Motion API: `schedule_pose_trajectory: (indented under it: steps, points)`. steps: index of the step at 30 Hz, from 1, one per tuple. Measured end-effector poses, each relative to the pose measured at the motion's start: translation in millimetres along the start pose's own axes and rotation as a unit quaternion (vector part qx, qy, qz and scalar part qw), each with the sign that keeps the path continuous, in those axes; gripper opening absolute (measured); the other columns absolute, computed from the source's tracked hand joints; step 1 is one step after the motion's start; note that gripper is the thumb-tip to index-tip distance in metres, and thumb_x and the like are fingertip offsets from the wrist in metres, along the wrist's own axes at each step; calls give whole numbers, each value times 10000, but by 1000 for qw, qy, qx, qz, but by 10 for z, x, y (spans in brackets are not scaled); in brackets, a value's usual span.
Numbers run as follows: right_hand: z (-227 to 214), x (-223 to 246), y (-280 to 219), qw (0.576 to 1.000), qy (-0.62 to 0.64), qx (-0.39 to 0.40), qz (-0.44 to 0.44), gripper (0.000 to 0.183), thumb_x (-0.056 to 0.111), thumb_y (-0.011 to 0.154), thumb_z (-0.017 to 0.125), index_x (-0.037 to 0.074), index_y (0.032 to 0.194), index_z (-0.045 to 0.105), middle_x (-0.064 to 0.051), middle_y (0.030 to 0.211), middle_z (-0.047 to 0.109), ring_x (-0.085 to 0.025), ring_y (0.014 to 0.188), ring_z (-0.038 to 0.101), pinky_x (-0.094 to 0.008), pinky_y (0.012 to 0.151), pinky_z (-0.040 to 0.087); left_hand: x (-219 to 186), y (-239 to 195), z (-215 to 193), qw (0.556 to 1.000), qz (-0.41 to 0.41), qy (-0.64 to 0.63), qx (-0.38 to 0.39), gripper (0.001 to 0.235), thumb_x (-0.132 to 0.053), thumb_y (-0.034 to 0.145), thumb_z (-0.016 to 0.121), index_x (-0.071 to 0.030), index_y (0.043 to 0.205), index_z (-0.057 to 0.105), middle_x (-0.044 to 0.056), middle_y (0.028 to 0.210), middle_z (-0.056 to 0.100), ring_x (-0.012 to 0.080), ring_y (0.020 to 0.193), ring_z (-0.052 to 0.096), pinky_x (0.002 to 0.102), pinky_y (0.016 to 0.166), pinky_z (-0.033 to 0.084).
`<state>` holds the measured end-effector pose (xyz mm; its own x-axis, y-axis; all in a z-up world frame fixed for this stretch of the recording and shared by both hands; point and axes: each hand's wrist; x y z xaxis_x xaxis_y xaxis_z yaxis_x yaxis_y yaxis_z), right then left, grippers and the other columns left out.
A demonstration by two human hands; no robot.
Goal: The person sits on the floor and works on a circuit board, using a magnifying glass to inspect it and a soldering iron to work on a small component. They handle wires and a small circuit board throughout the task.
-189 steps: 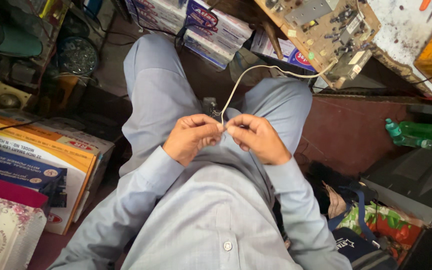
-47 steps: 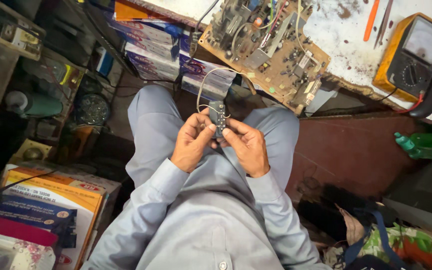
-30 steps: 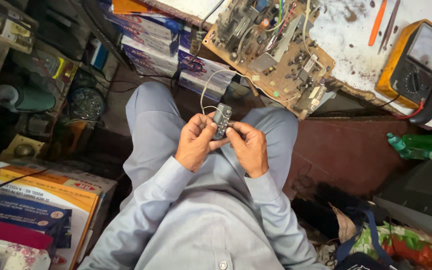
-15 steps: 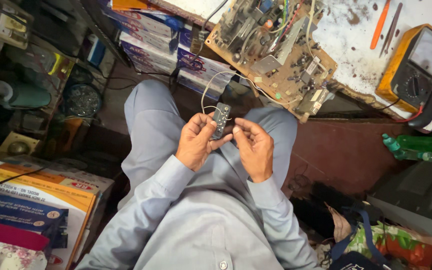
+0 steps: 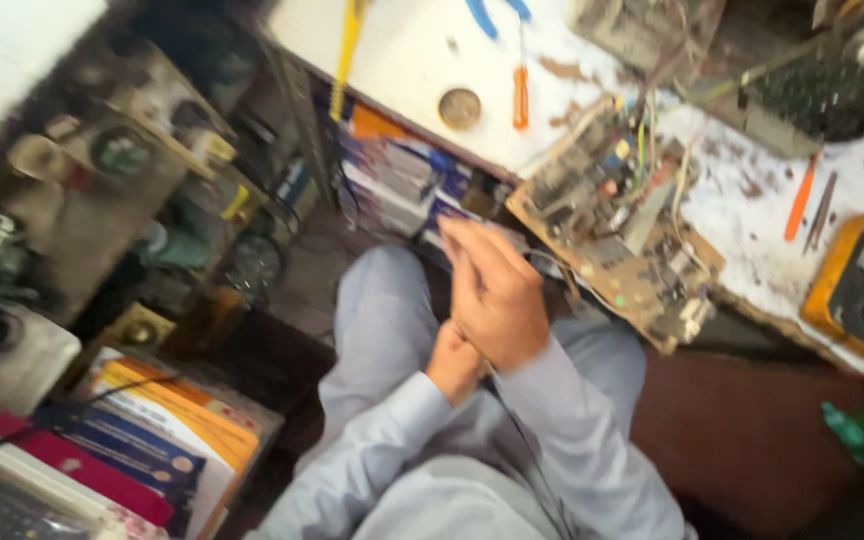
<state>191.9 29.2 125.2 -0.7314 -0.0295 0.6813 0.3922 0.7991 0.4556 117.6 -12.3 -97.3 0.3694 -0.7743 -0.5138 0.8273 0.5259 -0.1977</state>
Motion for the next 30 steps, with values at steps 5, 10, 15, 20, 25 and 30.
schedule_pose_trajectory:
  steps: [5,10,15,20,25,30]
  points:
    - [926,-306,1206,977,-171,80,-94,621,0,814,572,86,1429,558,-280,1363,507,-441,1189,516,-474,1035,448,64,143,64,995,-51,28,-83,363,-63,994,668,-67,1354,628,58,1069,717,109,728,565,263,580,450]
    - [1395,-386,1735,937,-335,56,-76,476,86,868,638,71,1339,572,-204,1174,554,-388,1049,541,-473,851,478,-71,191,151,989,1,96,-109,440,-54,896,736,-39,1317,612,78,1211,727,201,1086,694,344,908,576]
    - [1297,-41,1553,975,-213,-5,-67,486,267,898,727,8,1279,574,-186,1126,571,-377,1037,552,-468,894,486,-155,212,188,997,-14,1,-77,448,-83,903,710,-92,1324,558,56,1273,677,201,1158,653,369,978,556]
    - [857,694,720,987,-74,-134,-57,273,264,982,804,88,1057,610,-70,991,635,-298,915,623,-407,838,494,-231,179,179,996,-57,-15,-74,306,-89,952,661,-73,1233,543,69,1212,659,228,1107,670,415,963,579]
    - [-88,1187,-220,949,248,-137,137,289,136,998,758,51,1191,560,-92,947,666,-148,756,577,-327,905,508,-283,107,393,996,-46,-32,-72,170,-95,1000,611,-55,1142,528,83,1150,642,255,1055,688,462,949,602]
    - [-1193,768,-835,749,606,-91,251,526,283,1045,595,-60,1414,444,-248,1144,691,-342,986,705,-403,814,603,-484,274,501,997,-11,-46,-67,82,-100,1049,562,-36,1051,512,96,1088,625,283,1004,705,508,934,624]
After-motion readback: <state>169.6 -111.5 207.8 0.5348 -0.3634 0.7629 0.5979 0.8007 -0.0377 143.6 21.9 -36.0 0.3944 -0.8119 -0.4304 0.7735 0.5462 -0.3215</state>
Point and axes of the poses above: each hand's wrist, its own y-axis towards the middle knuckle, its own z-axis out of the palm, x = y × z
